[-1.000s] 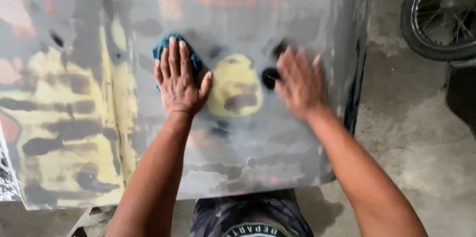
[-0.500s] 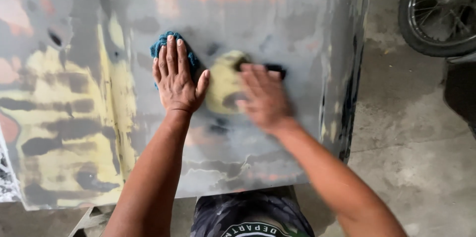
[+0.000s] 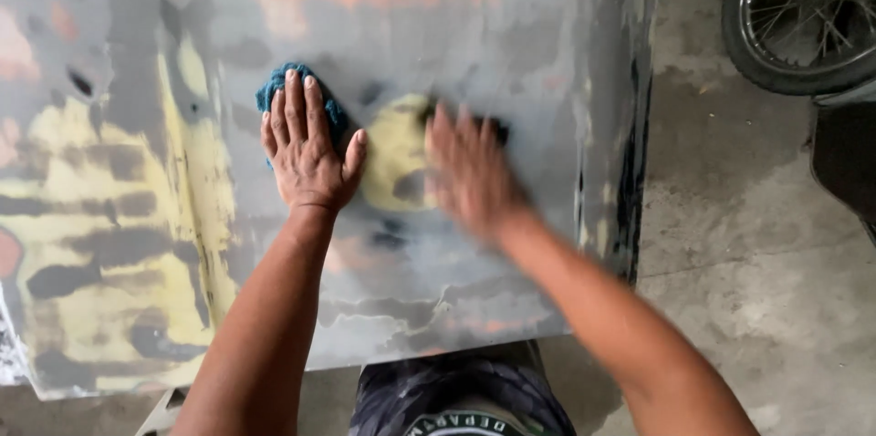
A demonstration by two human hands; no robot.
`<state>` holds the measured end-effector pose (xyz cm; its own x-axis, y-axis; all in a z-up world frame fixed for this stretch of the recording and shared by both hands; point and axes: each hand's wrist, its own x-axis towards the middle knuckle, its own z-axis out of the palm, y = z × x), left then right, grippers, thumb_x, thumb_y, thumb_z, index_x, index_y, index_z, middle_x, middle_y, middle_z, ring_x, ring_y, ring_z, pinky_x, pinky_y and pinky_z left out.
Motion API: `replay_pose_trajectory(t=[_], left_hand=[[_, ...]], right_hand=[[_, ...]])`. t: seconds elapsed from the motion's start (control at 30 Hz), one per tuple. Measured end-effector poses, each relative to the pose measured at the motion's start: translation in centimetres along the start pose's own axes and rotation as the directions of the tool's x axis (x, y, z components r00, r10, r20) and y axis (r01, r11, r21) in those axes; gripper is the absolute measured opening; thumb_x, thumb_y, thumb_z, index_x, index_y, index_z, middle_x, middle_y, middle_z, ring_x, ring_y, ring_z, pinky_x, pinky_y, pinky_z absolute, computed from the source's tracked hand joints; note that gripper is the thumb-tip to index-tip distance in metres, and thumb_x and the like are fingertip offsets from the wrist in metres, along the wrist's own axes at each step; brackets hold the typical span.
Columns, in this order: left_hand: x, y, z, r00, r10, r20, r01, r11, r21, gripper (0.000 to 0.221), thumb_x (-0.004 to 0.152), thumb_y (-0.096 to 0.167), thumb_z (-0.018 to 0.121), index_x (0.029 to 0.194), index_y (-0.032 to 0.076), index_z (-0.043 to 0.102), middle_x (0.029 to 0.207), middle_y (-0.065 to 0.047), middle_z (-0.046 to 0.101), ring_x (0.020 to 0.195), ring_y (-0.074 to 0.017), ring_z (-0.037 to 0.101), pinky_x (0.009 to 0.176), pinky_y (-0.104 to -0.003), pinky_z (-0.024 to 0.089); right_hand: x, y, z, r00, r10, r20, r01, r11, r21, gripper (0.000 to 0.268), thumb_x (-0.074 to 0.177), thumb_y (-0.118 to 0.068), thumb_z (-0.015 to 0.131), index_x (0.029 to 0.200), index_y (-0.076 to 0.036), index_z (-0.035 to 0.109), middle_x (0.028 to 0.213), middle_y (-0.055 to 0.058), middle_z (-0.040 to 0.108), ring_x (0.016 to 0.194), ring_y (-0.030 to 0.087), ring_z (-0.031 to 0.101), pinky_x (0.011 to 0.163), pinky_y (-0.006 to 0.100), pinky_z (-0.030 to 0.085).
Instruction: The person scrubs a large, flat metal car part with a dark sponge and a blue cloth. They repeatedly dip the cleaning tools into a green bucket of water to rinse them before continuing to scrub the surface.
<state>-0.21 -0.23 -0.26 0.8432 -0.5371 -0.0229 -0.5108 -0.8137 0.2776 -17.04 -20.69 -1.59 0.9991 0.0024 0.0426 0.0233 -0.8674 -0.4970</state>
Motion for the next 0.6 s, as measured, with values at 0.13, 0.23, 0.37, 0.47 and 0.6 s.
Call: replay_pose_trajectory(t=[0.13,0.23,0.37,0.47,0.6], left_hand=[[0.3,-0.1,0.1,1.0,0.008,0.006,-0.008,1.0,0.004,0.089,0.1,0.061,0.05,0.165,0.005,0.029,0.171,-0.017,0.025,0.156,-0.0382,0.024,0.127,-0.054,0.012],[-0.1,-0.2,0.1,1.0,0.008,0.006,-0.008,1.0,0.0,0.089,0.1,0.062,0.049,0.166,0.005,0.028,0.172,-0.017,0.024,0.157,-0.0377,0.024,0.128,-0.054,0.012],[0.0,-0.3,0.4,1.0,0.014,-0.002,-0.014,0.999,0.031,0.088,0.102,0.062,0.049,0.166,0.005,0.028,0.173,-0.017,0.024,0.157,-0.038,0.023,0.127,-0.054,0.012],[-0.4,-0.4,0.4,1.0,0.005,0.007,-0.005,0.999,0.036,0.088,0.102,0.062,0.049,0.166,0.006,0.028,0.173,-0.016,0.024,0.157,-0.0381,0.024,0.127,-0.054,0.013],[-0.1,0.1,-0.2,1.0,0.005,0.002,-0.005,1.0,0.009,0.088,0.102,0.061,0.051,0.166,0.005,0.029,0.173,-0.016,0.024,0.157,-0.0388,0.024,0.128,-0.054,0.014]], right_hand=[[-12.8,0.4,2.5,0.98,-0.103,0.171,0.096,0.994,0.049,0.078,0.103,-0.054,0.049,0.165,-0.017,0.019,0.172,0.008,0.018,0.157,0.035,0.021,0.126,0.057,0.019],[-13.0,5.8,0.8,0.986,0.083,0.146,-0.075,0.996,-0.057,0.078,0.104,-0.061,0.028,0.166,-0.02,0.006,0.174,0.009,0.009,0.16,0.037,0.014,0.128,0.058,0.007],[-2.2,11.4,-3.2,0.97,0.242,0.032,-0.226,0.94,-0.254,0.079,0.107,-0.066,0.022,0.168,-0.018,0.005,0.175,0.011,0.003,0.161,0.036,0.01,0.13,0.058,0.003],[2.9,11.9,-4.3,0.92,0.391,-0.003,-0.377,0.886,-0.27,0.079,0.112,-0.063,0.034,0.17,-0.016,0.008,0.176,0.012,0.004,0.163,0.037,0.009,0.132,0.058,0.007],[1.2,7.5,-4.7,0.904,0.426,-0.034,-0.422,0.879,-0.221,0.079,0.112,-0.058,0.038,0.17,-0.013,0.008,0.176,0.015,0.005,0.163,0.039,0.01,0.131,0.057,0.009]])
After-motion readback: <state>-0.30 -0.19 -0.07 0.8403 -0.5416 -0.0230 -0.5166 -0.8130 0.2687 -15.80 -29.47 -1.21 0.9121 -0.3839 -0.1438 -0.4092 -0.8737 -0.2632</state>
